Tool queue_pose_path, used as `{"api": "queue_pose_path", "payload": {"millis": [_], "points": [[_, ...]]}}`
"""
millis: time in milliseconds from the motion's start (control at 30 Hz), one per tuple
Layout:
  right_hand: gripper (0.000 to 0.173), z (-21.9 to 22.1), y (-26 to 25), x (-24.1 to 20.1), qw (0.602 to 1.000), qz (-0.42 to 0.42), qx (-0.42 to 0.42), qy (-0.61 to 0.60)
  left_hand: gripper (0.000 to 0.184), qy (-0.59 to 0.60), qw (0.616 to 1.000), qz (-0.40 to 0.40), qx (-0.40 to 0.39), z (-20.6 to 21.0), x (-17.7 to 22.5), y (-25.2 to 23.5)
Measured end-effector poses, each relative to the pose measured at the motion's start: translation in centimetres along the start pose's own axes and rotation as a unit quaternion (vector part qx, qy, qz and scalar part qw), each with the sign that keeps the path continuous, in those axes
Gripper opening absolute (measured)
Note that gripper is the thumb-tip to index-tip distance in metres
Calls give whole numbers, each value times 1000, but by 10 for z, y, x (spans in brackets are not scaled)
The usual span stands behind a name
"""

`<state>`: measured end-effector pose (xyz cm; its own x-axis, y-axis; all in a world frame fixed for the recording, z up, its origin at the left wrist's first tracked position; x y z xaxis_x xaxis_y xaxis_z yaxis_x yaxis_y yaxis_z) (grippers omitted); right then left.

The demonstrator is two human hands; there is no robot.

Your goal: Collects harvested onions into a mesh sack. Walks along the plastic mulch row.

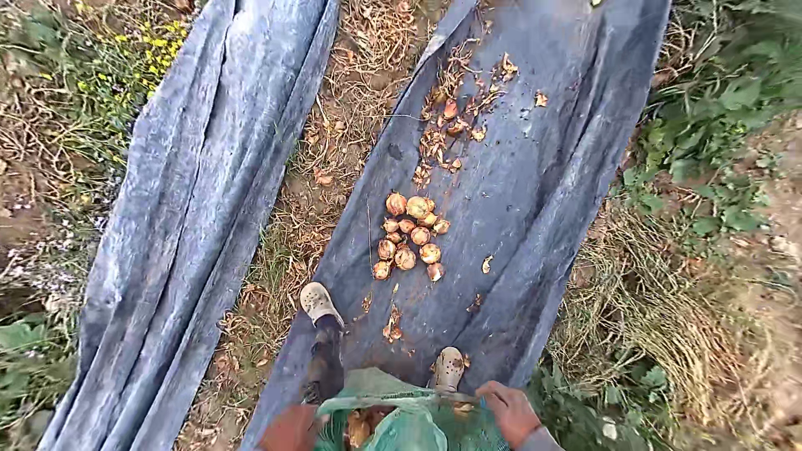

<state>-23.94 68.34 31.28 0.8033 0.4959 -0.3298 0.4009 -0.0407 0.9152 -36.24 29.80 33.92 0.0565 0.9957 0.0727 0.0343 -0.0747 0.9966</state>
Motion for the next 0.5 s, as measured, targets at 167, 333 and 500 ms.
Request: {"api": "queue_pose_path", "payload": {"millis": [167,333,500], "points": [[40,0,-116,11,961,176,-72,200,54,8,1000,-12,-5,-104,-14,-169],[39,-14,-173,-5,924,194,-143,295,54,-58,992,102,-37,-130,10,-222],[38,-50,-253,24,918,170,-169,317,50,35,985,168,-26,-143,36,-269]]}}
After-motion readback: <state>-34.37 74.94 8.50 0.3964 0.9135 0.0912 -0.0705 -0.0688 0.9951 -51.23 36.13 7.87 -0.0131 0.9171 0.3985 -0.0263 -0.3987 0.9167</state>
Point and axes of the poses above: each hand's wrist, its own y-axis away from the middle knuckle, its own z-axis out of the palm, x = y × z, the point moved 10 cm from there along -y, towards the middle knuckle, and after that the axes turned 5 degrees about -x, right-handed, at the moved point
